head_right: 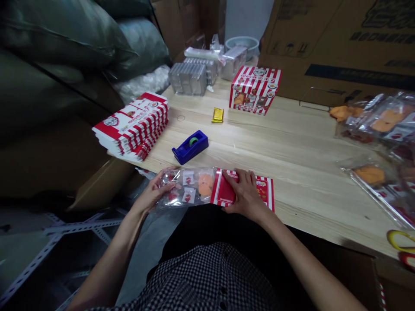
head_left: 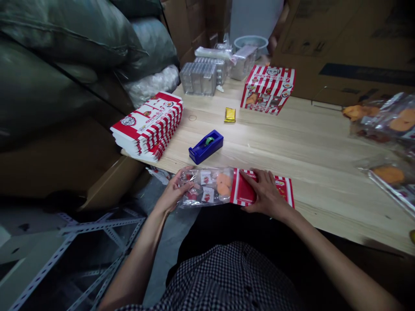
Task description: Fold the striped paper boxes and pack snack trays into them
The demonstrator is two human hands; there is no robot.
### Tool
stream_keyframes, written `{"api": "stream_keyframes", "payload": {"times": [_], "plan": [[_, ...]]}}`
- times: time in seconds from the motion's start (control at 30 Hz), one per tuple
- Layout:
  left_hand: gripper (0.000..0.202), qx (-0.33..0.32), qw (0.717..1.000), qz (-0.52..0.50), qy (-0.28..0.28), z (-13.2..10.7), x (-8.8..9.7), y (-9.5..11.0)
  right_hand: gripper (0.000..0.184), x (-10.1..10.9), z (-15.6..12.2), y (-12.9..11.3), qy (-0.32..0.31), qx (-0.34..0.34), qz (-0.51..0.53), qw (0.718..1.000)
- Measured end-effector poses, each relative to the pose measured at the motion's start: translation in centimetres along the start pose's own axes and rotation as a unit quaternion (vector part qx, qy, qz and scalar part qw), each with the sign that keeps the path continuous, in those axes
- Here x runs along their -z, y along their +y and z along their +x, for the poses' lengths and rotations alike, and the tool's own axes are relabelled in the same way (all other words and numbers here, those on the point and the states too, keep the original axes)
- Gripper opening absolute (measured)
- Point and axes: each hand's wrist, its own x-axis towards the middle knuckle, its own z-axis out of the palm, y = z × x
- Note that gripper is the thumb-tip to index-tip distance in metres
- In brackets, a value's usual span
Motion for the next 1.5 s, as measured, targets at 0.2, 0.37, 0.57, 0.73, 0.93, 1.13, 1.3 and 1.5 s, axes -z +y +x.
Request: {"api": "stream_keyframes", "payload": {"times": [0.2,0.37,0.57,0.73,0.93,1.13,1.3,1.5], "plan": [[0.075,0.009,0.995,0.054,-0.080,2.0,0.8,0.9,0.115,-0.2,0.2,0.5,-0.017,0.002,-0.003,1.000],[0.074,0.009,0.985,0.101,-0.143,2.8,1.3,1.1,0.112,-0.1,0.1,0.1,-0.015,-0.009,0.004,1.000],[0.066,-0.070,0.949,0.197,-0.236,4.9,-0.1,3.2,0.113,0.3,0.3,-0.2,-0.018,0.023,0.006,1.000],[0.068,-0.082,0.946,0.255,-0.183,6.5,-1.2,3.8,0.111,0.5,0.1,0.2,-0.015,-0.005,0.019,1.000],[0.053,-0.051,0.967,0.199,-0.150,6.1,-0.9,2.0,0.107,0.5,-0.3,1.0,-0.010,0.010,0.037,0.999],[0.062,0.010,0.972,0.104,-0.212,5.8,-0.9,2.4,0.103,1.1,-0.5,1.1,-0.021,0.027,0.055,0.998],[0.054,-0.034,0.958,0.179,-0.220,6.0,-0.3,3.7,0.107,1.1,-0.6,0.6,-0.006,0.019,0.049,0.999],[0.059,-0.058,0.945,0.197,-0.254,7.1,-1.5,3.8,0.107,1.0,-0.3,0.6,-0.011,0.040,0.052,0.998]]}}
